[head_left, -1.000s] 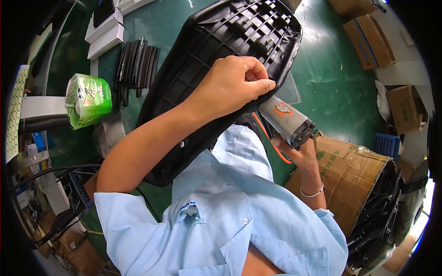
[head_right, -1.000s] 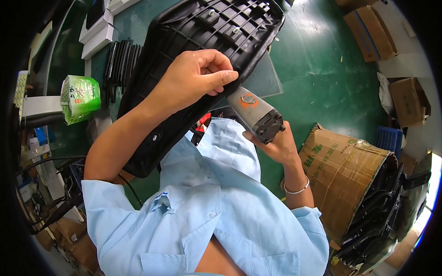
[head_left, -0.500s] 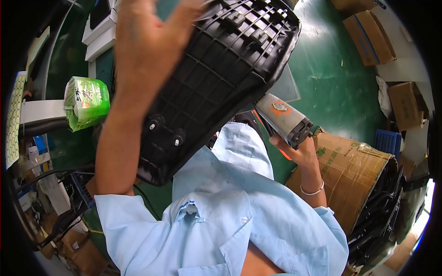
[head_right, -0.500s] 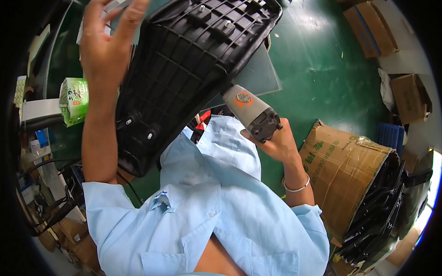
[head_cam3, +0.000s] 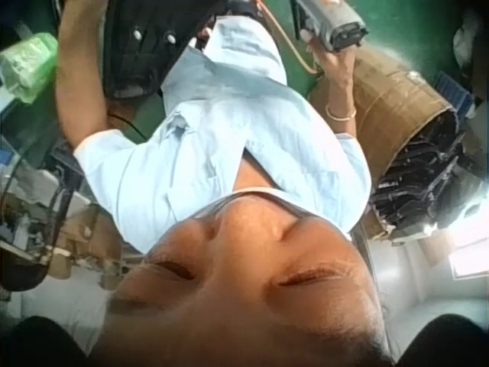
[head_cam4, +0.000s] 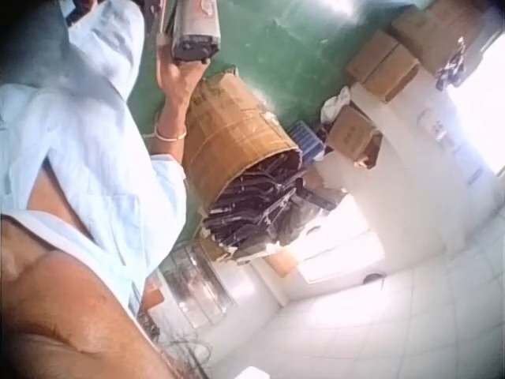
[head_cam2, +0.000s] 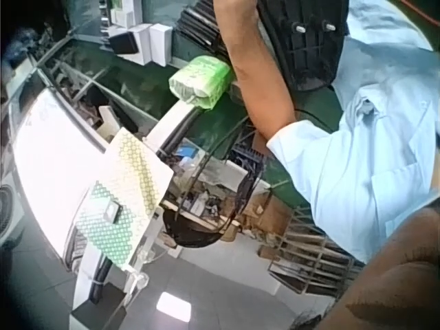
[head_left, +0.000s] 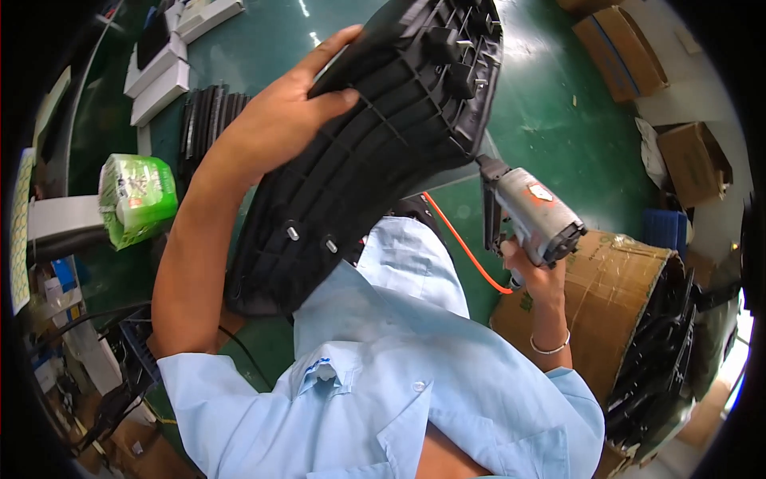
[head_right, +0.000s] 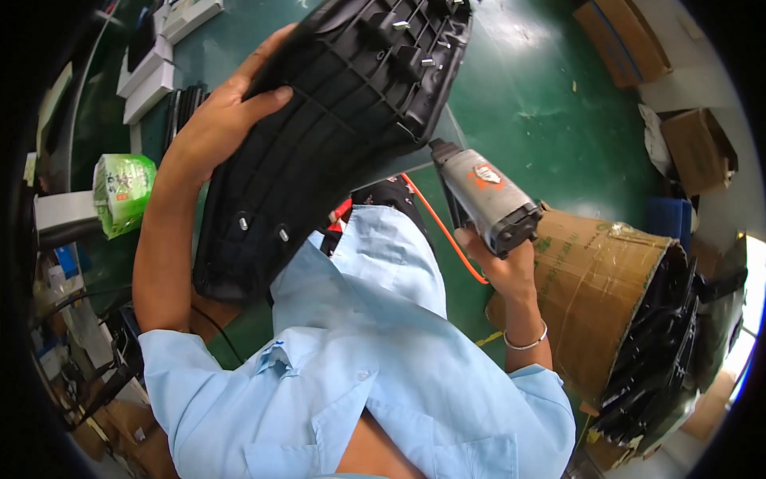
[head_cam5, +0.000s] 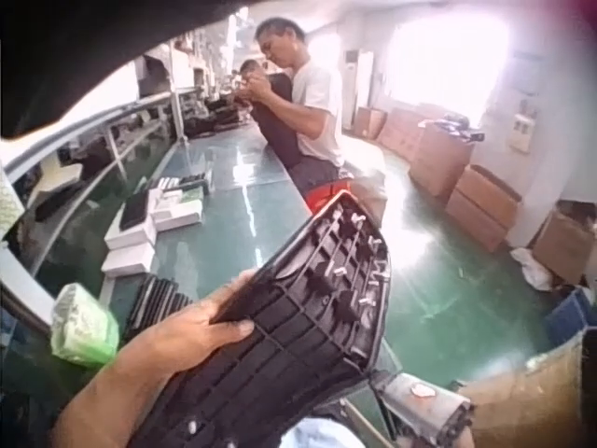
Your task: Attaching a black leather-like cover to a plastic seat base using a pneumatic stapler.
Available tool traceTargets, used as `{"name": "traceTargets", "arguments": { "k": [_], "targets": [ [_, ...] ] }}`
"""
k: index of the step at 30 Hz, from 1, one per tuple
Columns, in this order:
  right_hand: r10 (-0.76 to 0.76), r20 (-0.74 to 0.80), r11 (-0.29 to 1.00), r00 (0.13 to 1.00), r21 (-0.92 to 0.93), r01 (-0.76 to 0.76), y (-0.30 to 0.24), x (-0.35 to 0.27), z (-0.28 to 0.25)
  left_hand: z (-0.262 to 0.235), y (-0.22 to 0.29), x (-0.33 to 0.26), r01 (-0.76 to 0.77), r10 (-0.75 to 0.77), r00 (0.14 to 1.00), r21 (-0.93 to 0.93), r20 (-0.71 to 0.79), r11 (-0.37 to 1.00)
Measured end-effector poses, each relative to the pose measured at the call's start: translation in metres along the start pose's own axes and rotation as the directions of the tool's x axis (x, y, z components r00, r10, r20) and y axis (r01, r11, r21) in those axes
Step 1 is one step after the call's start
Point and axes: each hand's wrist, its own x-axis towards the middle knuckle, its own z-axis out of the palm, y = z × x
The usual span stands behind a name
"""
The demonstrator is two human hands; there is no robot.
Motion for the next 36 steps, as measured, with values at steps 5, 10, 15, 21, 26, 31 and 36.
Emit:
{"name": "traceTargets", "arguments": {
  "k": [5,10,15,21,26,31,36],
  "targets": [
    [-0.174,0.005,0.965,0.985,-0.198,0.172,-0.022,-0.004,-0.003,0.040,0.017,0.000,-0.176,0.178,0.983,0.520,0.046,0.836],
    [0.046,0.017,0.939,0.999,-0.341,-0.037,-0.034,-0.003,0.015,0.044,0.013,-0.004,-0.131,0.155,0.988,0.501,-0.006,0.855],
    [-0.054,-0.060,0.920,0.997,-0.391,0.026,-0.036,-0.003,0.027,0.051,0.017,-0.008,-0.097,0.147,0.988,0.583,-0.038,0.807],
    [0.055,-0.045,0.858,0.997,-0.508,-0.071,-0.048,0.001,0.028,0.062,0.032,-0.009,-0.104,0.153,0.988,0.584,-0.035,0.805],
    [-0.061,0.022,0.887,0.998,-0.457,0.064,-0.036,0.001,0.026,0.048,0.017,-0.003,-0.085,0.189,0.977,0.623,-0.102,0.778],
    [-0.112,0.095,0.978,0.989,-0.168,0.127,-0.039,-0.003,0.044,0.010,0.014,0.011,-0.139,0.128,0.990,0.335,0.057,0.932],
    [-0.043,0.190,0.935,0.981,-0.338,0.106,-0.043,0.011,0.049,0.023,0.038,0.009,0.023,-0.047,0.998,0.437,0.045,0.899]
  ]
}}
